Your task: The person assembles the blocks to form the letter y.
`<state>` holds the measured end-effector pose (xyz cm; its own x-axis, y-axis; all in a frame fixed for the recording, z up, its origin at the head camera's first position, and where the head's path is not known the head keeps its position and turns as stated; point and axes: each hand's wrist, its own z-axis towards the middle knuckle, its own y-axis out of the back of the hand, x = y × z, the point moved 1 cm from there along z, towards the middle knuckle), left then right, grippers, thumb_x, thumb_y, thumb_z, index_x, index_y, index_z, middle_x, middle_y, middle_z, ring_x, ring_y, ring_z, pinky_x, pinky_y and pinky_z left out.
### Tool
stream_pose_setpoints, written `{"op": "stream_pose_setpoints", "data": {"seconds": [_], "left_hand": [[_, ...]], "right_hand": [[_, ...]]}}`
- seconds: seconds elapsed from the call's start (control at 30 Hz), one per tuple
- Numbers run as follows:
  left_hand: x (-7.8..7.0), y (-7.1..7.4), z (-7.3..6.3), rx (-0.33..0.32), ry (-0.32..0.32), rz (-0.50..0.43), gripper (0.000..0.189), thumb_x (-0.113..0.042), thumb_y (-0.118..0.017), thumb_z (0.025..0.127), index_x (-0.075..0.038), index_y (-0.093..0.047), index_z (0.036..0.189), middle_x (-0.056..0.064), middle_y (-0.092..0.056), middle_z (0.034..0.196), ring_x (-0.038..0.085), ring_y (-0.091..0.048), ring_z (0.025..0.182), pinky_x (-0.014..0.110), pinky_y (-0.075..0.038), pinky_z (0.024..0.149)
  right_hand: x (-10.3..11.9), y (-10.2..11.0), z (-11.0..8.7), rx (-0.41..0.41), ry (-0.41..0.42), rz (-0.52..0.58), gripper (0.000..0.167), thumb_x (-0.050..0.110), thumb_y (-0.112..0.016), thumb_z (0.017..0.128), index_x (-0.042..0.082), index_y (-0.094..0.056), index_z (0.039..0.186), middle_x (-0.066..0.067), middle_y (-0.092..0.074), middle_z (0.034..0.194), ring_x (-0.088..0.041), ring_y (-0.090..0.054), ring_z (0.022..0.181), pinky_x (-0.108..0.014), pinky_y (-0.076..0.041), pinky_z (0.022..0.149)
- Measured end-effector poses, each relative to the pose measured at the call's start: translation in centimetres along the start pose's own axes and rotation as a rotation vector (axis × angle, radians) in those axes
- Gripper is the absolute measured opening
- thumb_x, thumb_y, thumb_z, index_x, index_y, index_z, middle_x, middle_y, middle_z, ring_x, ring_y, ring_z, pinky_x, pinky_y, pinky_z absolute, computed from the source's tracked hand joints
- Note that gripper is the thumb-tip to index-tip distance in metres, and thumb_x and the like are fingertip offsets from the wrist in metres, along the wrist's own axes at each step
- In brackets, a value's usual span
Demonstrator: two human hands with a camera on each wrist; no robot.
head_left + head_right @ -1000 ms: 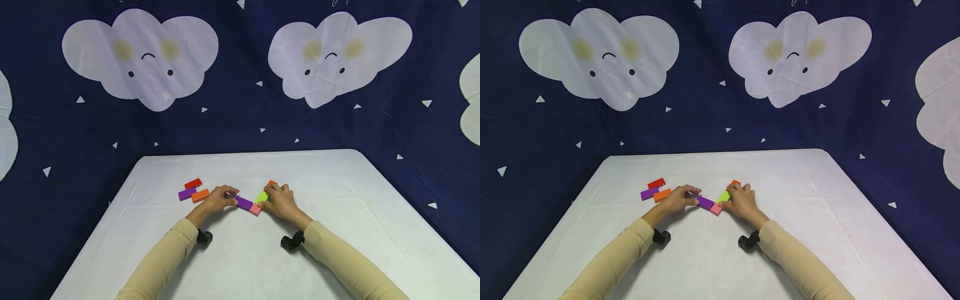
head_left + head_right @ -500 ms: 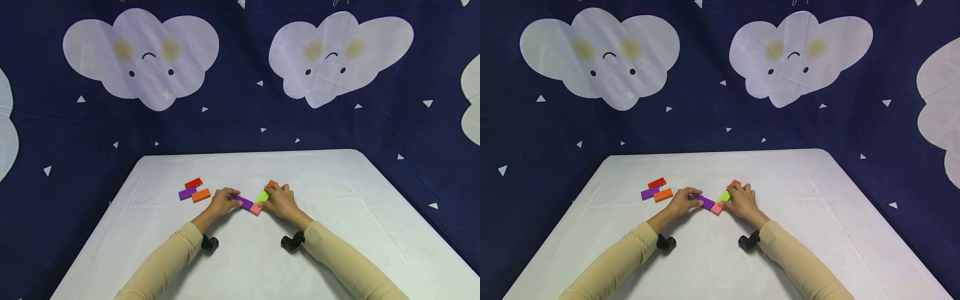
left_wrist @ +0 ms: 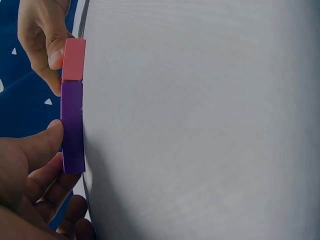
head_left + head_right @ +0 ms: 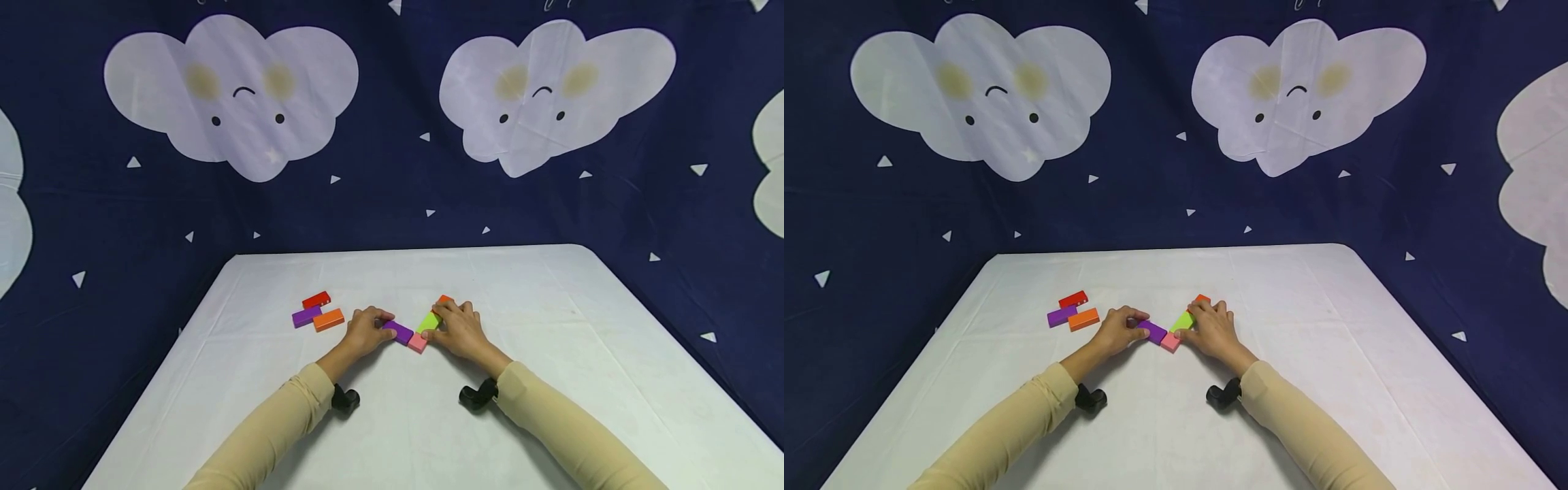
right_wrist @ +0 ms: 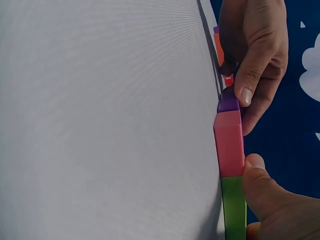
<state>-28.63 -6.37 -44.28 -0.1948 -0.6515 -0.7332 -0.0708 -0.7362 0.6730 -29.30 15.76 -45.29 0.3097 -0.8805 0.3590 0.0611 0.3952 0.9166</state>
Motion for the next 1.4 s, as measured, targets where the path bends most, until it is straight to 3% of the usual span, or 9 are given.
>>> {"op": "stream_pose_setpoints", "data": {"seconds": [0.97, 1.27, 1.4], "left_hand": [[0.0, -0.5, 0.8, 0.020, 0.045, 0.001, 0.031, -0.017, -0.072, 0.082, -0.015, -0.069, 0.113, 0.007, -0.066, 0.114, 0.023, -0.047, 0.103, 0.040, -0.035, 0.088], [-0.2, 0.8, 0.4, -0.021, 0.028, -0.010, 0.033, -0.020, -0.072, 0.081, -0.013, -0.068, 0.113, 0.007, -0.066, 0.111, 0.022, -0.048, 0.094, 0.032, -0.036, 0.079], [-0.3, 1.6, 0.0, -0.048, 0.031, -0.044, 0.034, -0.021, -0.072, 0.082, -0.012, -0.068, 0.115, 0.007, -0.066, 0.111, 0.024, -0.049, 0.098, 0.031, -0.039, 0.077]], "right_hand": [[0.2, 0.1, -0.3, 0.009, -0.008, 0.010, 0.066, 0.051, -0.068, 0.079, 0.010, -0.057, 0.129, -0.009, -0.051, 0.136, -0.032, -0.042, 0.102, -0.042, -0.031, 0.079], [0.2, 0.2, -0.3, 0.007, -0.003, -0.002, 0.066, 0.051, -0.068, 0.079, 0.009, -0.056, 0.130, -0.009, -0.051, 0.136, -0.032, -0.042, 0.102, -0.041, -0.032, 0.079], [0.2, 0.3, -0.2, 0.004, -0.002, 0.001, 0.066, 0.050, -0.068, 0.080, 0.009, -0.056, 0.130, -0.009, -0.051, 0.136, -0.032, -0.042, 0.102, -0.042, -0.032, 0.079]]}}
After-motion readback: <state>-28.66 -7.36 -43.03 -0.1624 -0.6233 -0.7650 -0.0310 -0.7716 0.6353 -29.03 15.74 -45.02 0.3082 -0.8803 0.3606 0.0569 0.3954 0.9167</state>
